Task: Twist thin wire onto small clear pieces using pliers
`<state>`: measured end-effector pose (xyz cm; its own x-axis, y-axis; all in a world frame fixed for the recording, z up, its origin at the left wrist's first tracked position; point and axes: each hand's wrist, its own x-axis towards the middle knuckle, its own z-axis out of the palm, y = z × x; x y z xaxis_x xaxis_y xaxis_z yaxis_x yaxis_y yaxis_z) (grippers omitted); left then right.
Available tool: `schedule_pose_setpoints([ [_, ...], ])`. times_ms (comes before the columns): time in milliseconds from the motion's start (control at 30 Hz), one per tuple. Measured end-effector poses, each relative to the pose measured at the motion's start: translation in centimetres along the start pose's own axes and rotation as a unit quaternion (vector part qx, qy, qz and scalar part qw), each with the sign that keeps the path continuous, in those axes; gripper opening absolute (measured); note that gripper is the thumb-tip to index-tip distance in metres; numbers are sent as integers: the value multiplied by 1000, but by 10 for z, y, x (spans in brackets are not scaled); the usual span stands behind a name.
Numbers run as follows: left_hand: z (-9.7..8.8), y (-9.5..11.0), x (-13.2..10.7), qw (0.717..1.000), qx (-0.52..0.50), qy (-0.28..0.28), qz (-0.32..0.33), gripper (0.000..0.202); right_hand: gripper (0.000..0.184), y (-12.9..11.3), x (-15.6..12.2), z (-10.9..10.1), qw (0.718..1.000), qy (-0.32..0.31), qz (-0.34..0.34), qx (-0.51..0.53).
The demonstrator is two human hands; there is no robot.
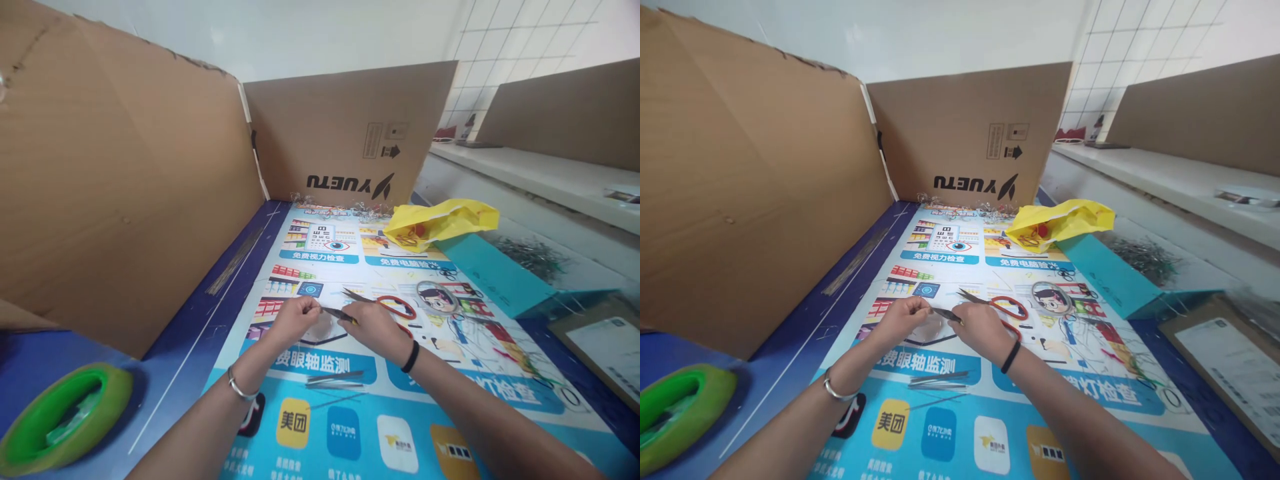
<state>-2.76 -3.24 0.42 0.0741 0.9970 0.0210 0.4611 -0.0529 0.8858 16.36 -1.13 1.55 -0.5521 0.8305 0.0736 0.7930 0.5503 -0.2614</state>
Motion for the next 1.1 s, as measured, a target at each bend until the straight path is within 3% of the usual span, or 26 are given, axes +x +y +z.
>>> schedule_pose_setpoints([
  [333,2,4,-2,999,-50,6,-15,13,22,0,1,-4,995,-26,14,97],
  [467,3,4,-1,997,-71,0,-39,14,18,1,1,-4,997,-2,4,71],
  [867,8,1,-2,999,-33,11,-32,14,19,0,0,2,998,31,-20,-43],
  [1100,7,7,-3,991,-119,7,-58,15,21,3,3,2,998,2,4,58],
])
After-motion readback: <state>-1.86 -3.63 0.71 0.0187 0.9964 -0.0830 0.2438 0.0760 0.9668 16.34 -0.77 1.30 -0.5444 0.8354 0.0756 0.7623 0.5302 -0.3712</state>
